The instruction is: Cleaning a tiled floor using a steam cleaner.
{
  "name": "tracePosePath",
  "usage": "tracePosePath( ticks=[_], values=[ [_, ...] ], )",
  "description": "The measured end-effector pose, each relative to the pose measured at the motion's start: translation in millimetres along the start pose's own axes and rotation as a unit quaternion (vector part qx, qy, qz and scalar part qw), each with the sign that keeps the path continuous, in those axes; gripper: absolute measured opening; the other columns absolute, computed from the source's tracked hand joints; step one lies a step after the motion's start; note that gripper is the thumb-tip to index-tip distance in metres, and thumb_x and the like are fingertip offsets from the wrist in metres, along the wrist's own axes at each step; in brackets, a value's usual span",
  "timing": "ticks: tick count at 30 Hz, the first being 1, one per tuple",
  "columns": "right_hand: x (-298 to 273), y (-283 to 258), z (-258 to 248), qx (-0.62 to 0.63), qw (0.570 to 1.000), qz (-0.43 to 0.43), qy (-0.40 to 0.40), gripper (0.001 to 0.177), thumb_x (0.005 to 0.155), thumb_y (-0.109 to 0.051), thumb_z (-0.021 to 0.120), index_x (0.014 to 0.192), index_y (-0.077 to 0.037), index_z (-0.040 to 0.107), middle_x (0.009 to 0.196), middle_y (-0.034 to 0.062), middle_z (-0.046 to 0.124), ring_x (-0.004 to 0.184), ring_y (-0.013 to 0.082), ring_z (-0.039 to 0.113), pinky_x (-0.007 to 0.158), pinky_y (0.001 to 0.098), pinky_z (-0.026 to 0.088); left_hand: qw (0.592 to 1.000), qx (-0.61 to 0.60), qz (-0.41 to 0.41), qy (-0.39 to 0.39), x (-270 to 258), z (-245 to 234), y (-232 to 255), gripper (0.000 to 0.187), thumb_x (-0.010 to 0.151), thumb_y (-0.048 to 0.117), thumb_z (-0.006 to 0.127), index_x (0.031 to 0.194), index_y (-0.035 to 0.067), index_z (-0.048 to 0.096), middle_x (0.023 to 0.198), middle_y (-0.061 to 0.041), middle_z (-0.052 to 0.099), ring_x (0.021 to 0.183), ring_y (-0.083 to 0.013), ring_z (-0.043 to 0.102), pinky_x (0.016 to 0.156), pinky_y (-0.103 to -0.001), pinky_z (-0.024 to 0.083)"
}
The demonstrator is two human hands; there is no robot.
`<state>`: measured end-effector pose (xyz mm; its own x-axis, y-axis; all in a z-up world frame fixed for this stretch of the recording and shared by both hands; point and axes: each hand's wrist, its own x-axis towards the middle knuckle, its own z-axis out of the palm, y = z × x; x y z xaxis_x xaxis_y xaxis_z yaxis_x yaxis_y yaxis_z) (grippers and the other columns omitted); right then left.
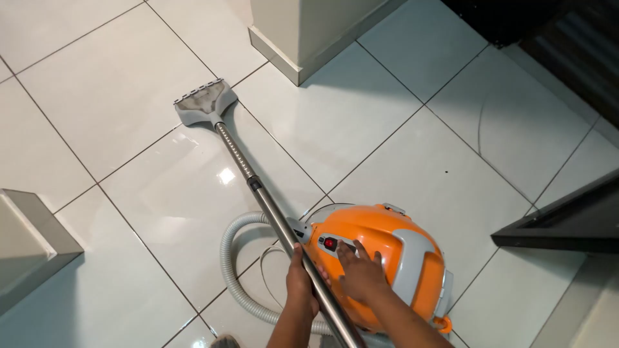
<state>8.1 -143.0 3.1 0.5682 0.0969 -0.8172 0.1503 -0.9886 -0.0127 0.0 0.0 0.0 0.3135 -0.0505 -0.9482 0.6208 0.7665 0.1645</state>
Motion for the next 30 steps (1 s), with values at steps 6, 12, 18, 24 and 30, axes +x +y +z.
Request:
tracePosePath(
  ticks=[6,12,18,24,30],
  values=[
    [14.1,38.3,24.7,0.131,0.989,-0.02,0.067,0.076,0.096,-0.04,0.057,0.161,-0.017,0.023,0.17,0.0,0.02,0.155,0.0254,0.024,0.123,0.0426,0.031,1.0,-0.018,0.015,-0.02,-3.5,3.8,-2.6,0.046,0.091,0.056,0.056,0.101,0.012,0.052,0.062,-0.01,0.05,0.053,-0.0222,0.052,0.05,-0.036,0.047],
    [-2.6,50.7,18.2,0.299,0.941,-0.028,0.157,0.079,0.092,-0.036,0.066,0.157,-0.012,0.029,0.163,0.0097,0.034,0.151,0.0283,0.033,0.122,0.0386,0.032,0.996,-0.05,0.007,-0.077,-12.4,9.0,-19.8,0.05,0.092,0.05,0.07,0.087,0.003,0.055,0.069,-0.009,0.058,0.061,-0.0205,0.062,0.059,-0.032,0.057],
    [-42.7,37.6,-43.3,0.394,0.897,-0.043,0.196,0.07,0.092,-0.036,0.069,0.152,-0.01,0.042,0.153,0.0164,0.048,0.145,0.0308,0.044,0.117,0.0397,0.037,0.981,-0.144,0.014,-0.133,-47.3,21.6,-28.7,0.034,0.092,0.041,0.068,0.086,0.009,0.058,0.07,-0.004,0.061,0.063,-0.0152,0.064,0.061,-0.029,0.058],
    [-83.4,24.9,-91.9,0.457,0.863,-0.048,0.208,0.06,0.092,-0.033,0.064,0.147,-0.012,0.05,0.143,0.0112,0.061,0.133,0.024,0.058,0.106,0.0373,0.05,0.963,-0.209,0.028,-0.17,-77.2,41.9,-14.6,0.022,0.097,0.03,0.066,0.092,0.009,0.062,0.073,-0.002,0.063,0.062,-0.0106,0.061,0.059,-0.024,0.057],
    [-124.1,15.8,-129.0,0.458,0.866,-0.081,0.181,0.056,0.091,-0.028,0.063,0.142,-0.008,0.053,0.143,0.0111,0.063,0.125,0.0259,0.067,0.105,0.0362,0.051,0.951,-0.243,0.028,-0.189,-94.3,59.2,-0.6,0.023,0.097,0.026,0.065,0.094,0.003,0.06,0.077,-0.005,0.063,0.068,-0.0142,0.063,0.065,-0.025,0.058]
  ],
)
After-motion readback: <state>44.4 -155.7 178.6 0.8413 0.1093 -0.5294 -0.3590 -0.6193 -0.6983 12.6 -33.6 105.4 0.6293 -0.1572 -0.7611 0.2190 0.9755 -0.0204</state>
